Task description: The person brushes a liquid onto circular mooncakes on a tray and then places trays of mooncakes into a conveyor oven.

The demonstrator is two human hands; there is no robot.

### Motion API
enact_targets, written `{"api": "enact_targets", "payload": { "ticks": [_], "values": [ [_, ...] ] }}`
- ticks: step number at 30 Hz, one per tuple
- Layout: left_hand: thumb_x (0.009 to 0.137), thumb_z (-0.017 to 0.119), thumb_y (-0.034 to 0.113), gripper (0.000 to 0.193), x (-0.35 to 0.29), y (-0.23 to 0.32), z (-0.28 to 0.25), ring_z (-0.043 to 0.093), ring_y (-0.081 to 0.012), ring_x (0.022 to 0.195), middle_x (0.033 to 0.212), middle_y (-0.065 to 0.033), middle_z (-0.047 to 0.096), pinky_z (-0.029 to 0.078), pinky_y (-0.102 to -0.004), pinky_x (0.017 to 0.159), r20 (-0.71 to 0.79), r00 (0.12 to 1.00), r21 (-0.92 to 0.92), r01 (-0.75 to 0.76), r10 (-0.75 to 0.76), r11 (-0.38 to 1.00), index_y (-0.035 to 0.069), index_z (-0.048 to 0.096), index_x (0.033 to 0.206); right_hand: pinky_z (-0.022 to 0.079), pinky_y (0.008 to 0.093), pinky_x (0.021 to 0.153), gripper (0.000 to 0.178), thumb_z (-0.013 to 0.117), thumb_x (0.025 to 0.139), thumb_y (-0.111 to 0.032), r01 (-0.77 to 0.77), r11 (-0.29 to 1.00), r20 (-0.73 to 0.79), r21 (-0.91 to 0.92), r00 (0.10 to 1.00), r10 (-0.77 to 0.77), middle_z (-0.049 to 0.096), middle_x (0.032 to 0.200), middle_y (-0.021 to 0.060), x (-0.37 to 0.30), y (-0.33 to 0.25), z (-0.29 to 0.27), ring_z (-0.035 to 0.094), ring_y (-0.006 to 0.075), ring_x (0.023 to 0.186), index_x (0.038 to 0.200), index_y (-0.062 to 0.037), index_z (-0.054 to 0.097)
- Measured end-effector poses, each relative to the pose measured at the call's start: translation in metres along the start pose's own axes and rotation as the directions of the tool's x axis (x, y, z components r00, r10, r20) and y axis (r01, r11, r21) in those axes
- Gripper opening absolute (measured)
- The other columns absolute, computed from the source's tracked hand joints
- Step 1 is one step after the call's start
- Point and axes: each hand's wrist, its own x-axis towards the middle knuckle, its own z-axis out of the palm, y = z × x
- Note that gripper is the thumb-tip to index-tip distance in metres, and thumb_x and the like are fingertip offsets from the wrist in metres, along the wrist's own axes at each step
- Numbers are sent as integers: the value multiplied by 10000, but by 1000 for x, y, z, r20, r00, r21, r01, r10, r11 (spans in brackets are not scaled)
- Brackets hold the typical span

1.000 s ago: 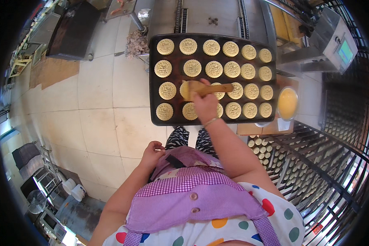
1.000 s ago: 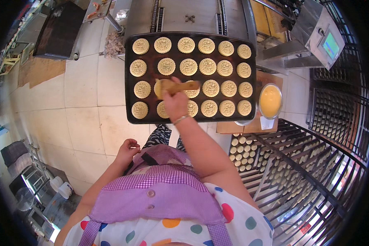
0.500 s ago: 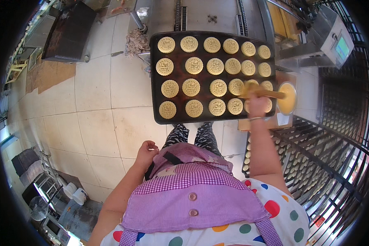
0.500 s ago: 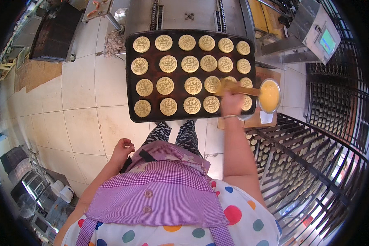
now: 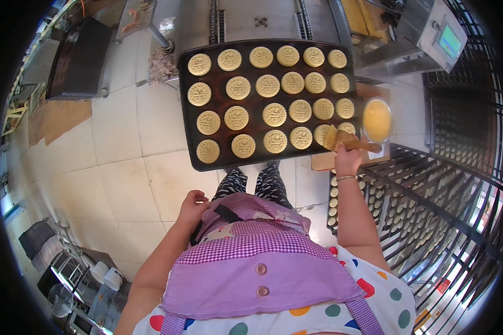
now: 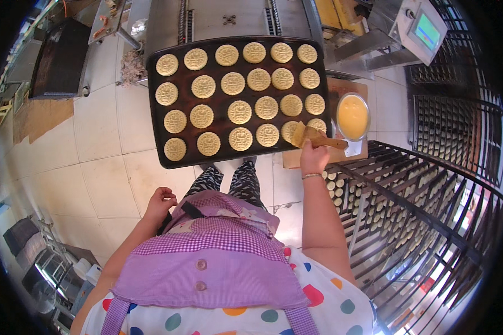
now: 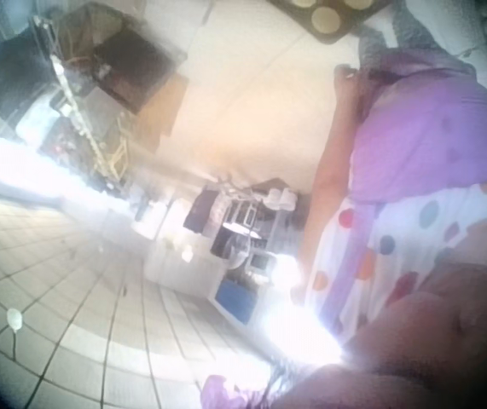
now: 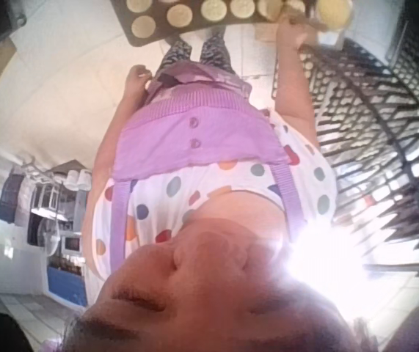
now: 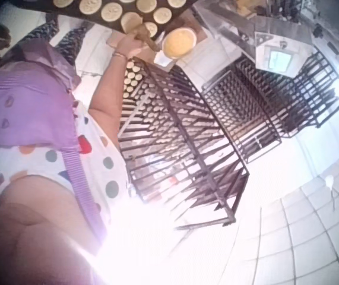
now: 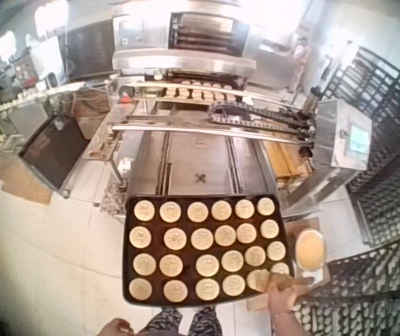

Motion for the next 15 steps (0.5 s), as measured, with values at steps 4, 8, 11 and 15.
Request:
{"api": "enact_targets", "payload": {
  "ticks": [4,8,11,15],
  "values": [
    [776,614,9,330,5,1,9,610,-189,802,946,-122,587,505,-289,737,15,1000,42,-21,21,999,-7,467,1071,476,373,833,395,630,821,-182,-135,892,190,431,980,56,620,1103,207,-23,-20,18,614,301,993,1151,20,551],
    [779,607,-4,323,1,25,26,610,-189,800,944,-121,586,505,-291,733,4,1000,-11,-14,14,1000,-4,467,1070,476,387,823,425,654,800,-214,147,950,318,274,919,-234,646,1046,174,-66,-56,48,626,291,961,1157,-5,558],
    [778,608,-11,325,0,26,33,610,-189,795,941,-120,587,505,-290,729,-18,1000,-37,-17,16,999,-1,467,1070,492,378,791,410,667,793,-216,44,965,129,259,988,-80,672,932,151,-14,2,31,644,289,900,1149,-32,578],
    [775,613,-14,329,-1,8,34,610,-188,788,936,-119,587,505,-286,724,-40,999,-3,9,-9,1000,-1,467,1069,511,373,719,329,650,781,-195,-122,982,-27,-146,992,119,677,912,164,70,56,-60,662,298,827,1046,-4,610]
  ]
}}
